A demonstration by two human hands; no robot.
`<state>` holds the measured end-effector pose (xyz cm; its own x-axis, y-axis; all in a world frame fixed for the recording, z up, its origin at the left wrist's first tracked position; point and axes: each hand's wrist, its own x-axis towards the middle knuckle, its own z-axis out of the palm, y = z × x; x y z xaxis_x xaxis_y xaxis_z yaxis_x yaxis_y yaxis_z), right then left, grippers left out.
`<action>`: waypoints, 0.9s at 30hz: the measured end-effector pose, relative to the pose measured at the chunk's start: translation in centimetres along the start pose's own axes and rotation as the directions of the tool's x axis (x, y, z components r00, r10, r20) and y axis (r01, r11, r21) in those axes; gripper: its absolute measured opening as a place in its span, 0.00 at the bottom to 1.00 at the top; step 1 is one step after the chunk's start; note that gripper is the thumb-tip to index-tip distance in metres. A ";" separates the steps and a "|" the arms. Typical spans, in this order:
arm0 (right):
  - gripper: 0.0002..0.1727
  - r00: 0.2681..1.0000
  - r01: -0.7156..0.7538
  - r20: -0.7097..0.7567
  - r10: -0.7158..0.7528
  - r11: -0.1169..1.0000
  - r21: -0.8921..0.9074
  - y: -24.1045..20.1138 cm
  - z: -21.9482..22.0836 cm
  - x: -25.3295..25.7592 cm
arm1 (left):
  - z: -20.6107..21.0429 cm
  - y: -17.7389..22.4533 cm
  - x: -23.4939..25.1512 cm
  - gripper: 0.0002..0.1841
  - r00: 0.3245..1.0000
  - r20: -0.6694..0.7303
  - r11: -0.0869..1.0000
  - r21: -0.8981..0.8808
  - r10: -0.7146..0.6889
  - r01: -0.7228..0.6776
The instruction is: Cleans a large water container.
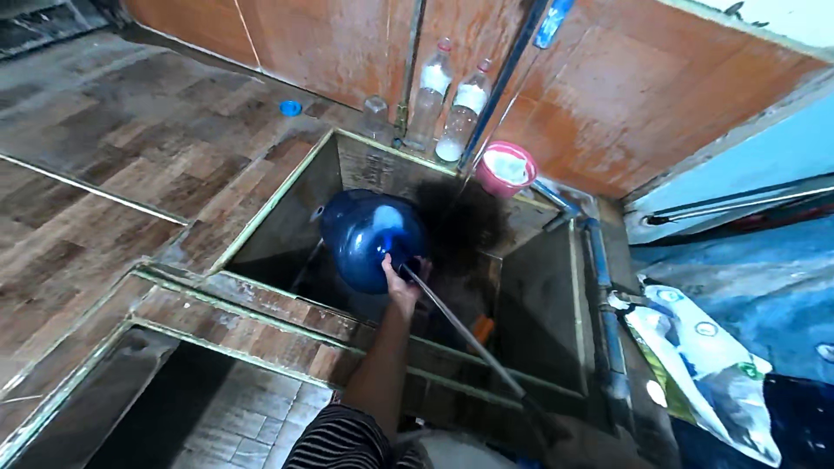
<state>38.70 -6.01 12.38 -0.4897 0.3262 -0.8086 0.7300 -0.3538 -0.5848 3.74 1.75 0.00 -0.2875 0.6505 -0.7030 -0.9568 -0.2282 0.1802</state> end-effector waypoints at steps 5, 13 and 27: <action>0.13 0.567 -0.321 -0.537 -0.625 0.432 -0.843 0.8 -4.6 -2.2 | -1.5 1.0 1.9 0.32 0.986 -0.079 0.952 0.261 -0.145 0.161; 0.25 0.797 -0.580 -0.580 0.171 0.486 -0.654 1.7 -0.7 0.2 | 0.3 2.5 1.6 0.27 0.990 -0.021 0.909 0.395 -0.140 0.137; 0.32 0.944 0.071 -0.283 -0.170 0.941 -0.330 -19.1 5.7 23.2 | -0.1 5.8 2.2 0.29 0.978 -0.067 0.833 0.515 -0.196 0.202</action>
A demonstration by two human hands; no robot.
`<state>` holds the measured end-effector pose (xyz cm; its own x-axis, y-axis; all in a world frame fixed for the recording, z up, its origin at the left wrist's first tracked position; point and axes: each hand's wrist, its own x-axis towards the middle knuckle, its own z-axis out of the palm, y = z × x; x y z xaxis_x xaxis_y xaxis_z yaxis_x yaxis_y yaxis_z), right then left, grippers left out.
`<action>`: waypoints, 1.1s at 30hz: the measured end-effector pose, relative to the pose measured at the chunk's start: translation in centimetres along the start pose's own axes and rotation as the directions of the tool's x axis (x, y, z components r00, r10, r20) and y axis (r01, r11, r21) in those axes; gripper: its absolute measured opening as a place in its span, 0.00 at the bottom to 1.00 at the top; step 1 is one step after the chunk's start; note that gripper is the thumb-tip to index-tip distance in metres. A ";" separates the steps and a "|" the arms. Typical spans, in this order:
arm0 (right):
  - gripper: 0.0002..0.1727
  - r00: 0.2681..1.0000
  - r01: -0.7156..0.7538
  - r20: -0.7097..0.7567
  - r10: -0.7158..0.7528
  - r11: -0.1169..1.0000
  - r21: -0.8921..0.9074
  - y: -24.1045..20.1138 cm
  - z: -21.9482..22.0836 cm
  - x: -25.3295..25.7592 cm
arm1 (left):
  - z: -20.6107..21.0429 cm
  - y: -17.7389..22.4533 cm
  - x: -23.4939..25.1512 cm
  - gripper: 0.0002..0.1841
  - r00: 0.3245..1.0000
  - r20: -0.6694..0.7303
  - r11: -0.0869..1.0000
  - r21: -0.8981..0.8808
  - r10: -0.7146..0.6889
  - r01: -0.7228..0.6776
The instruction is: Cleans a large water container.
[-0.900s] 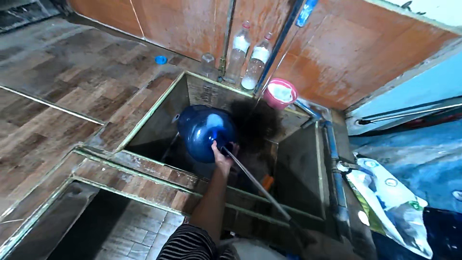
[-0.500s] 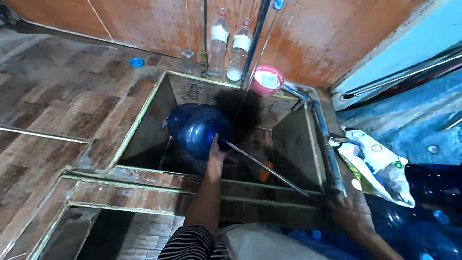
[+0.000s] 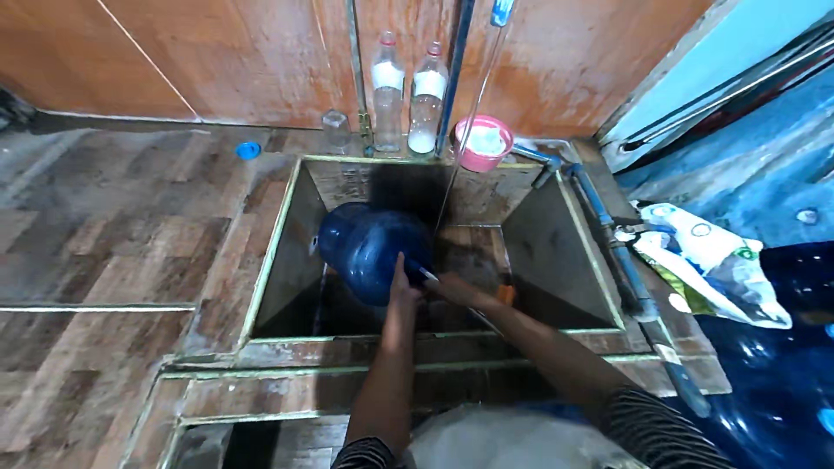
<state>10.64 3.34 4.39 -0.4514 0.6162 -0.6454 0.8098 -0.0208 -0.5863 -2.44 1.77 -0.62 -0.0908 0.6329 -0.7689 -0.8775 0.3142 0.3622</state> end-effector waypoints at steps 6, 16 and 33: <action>0.29 0.999 0.032 -0.001 -0.033 0.979 -0.200 1.0 0.6 -3.4 | -0.9 -0.2 -2.1 0.23 0.994 -0.012 0.991 -0.079 -0.108 0.107; 0.25 0.964 -0.213 0.224 0.144 0.921 0.327 -1.0 0.6 -0.9 | -1.0 -0.9 -2.2 0.23 1.000 -0.024 0.999 0.042 0.013 -0.012; 0.28 0.948 0.308 0.071 -0.310 0.951 0.035 5.2 -0.6 -4.9 | 1.3 -3.4 -4.1 0.22 0.995 -0.099 0.990 0.141 0.032 -0.017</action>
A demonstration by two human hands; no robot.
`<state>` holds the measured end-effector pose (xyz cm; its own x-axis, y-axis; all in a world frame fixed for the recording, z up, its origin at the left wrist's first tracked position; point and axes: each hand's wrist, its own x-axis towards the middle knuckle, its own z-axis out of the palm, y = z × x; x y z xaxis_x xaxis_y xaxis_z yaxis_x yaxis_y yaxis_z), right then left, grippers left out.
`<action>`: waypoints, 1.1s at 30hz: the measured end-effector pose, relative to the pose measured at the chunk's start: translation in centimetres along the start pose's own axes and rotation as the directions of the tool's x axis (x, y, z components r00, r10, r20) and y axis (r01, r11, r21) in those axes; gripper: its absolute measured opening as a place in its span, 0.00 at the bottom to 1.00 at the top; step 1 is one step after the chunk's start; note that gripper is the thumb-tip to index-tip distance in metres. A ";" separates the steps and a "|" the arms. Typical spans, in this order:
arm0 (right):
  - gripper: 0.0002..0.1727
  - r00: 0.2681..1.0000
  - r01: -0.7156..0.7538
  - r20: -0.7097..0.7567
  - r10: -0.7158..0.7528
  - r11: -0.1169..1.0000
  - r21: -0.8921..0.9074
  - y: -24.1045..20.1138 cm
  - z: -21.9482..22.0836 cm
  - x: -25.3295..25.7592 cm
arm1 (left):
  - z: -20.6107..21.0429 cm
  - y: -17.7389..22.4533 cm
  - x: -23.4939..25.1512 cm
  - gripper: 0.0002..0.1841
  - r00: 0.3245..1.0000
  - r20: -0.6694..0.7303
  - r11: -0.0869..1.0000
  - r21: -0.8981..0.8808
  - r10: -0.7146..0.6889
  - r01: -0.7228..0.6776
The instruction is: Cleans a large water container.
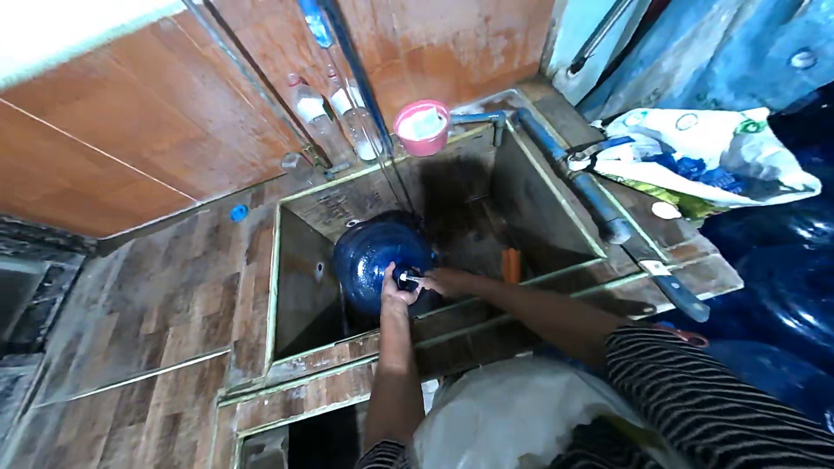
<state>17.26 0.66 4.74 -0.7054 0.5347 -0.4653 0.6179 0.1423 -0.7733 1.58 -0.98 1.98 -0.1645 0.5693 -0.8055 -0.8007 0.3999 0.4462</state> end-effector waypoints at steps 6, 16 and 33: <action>0.16 0.945 -0.315 0.179 0.273 0.906 0.284 -1.0 -2.0 0.6 | 0.4 -1.5 0.6 0.22 1.000 0.000 0.998 0.051 -0.026 0.026; 0.29 0.970 -0.235 -0.050 0.238 0.971 0.053 -3.0 1.9 -0.7 | -0.9 -0.4 0.1 0.24 0.999 -0.023 0.998 0.050 0.040 -0.039; 0.28 0.997 -0.026 0.062 0.034 0.991 -0.130 -4.3 2.2 -9.9 | -5.1 1.7 -1.1 0.21 0.970 0.093 0.929 0.280 0.226 -0.243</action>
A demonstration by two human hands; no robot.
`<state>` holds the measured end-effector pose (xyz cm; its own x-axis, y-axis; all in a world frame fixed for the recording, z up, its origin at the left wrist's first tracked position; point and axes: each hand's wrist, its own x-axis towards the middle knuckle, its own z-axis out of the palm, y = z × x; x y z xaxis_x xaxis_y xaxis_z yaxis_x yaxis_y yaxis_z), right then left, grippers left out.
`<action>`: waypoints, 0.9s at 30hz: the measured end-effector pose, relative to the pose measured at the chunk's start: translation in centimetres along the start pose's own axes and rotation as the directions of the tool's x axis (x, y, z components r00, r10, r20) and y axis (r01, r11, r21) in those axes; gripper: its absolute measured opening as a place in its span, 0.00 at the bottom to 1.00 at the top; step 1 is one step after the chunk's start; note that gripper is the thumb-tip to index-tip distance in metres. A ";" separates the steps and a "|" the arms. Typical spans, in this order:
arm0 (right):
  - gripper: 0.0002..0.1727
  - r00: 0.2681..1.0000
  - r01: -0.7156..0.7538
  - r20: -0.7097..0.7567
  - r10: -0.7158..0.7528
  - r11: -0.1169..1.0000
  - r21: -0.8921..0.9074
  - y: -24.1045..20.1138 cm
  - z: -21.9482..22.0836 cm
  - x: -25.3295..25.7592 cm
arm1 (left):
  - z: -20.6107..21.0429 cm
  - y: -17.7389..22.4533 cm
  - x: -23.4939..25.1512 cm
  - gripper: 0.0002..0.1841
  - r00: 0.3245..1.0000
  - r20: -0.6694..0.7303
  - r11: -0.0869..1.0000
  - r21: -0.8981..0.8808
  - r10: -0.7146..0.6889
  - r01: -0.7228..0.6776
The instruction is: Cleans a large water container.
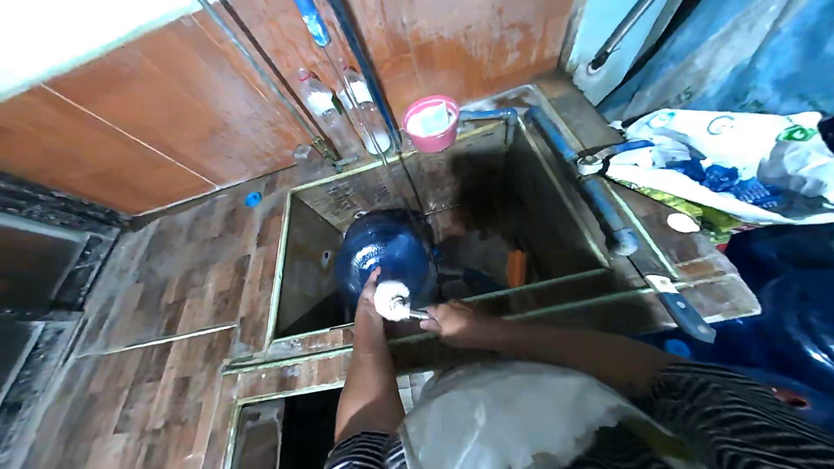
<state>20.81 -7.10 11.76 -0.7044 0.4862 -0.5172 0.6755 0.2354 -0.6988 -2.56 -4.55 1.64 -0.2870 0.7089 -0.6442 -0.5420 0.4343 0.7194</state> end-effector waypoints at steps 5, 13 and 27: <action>0.27 0.963 -0.095 -0.236 0.130 0.983 0.155 5.0 -4.1 -1.5 | -3.5 3.1 -0.1 0.22 0.990 -0.136 0.789 0.605 -0.024 0.102; 0.32 0.771 -0.277 -0.572 0.280 0.956 0.095 10.8 -17.7 2.8 | -3.5 10.9 0.4 0.30 0.964 -0.236 0.263 0.944 0.118 0.199; 0.21 0.486 -0.635 -0.818 0.309 0.768 -0.087 22.5 -34.3 12.9 | 16.4 12.8 6.3 0.17 0.819 0.167 0.214 0.919 0.550 -0.331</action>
<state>34.41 33.30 6.31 0.0449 0.9970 -0.0627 0.9847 -0.0548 -0.1654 1.66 14.61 11.08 -0.4012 0.9117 -0.0887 0.7051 0.3691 0.6055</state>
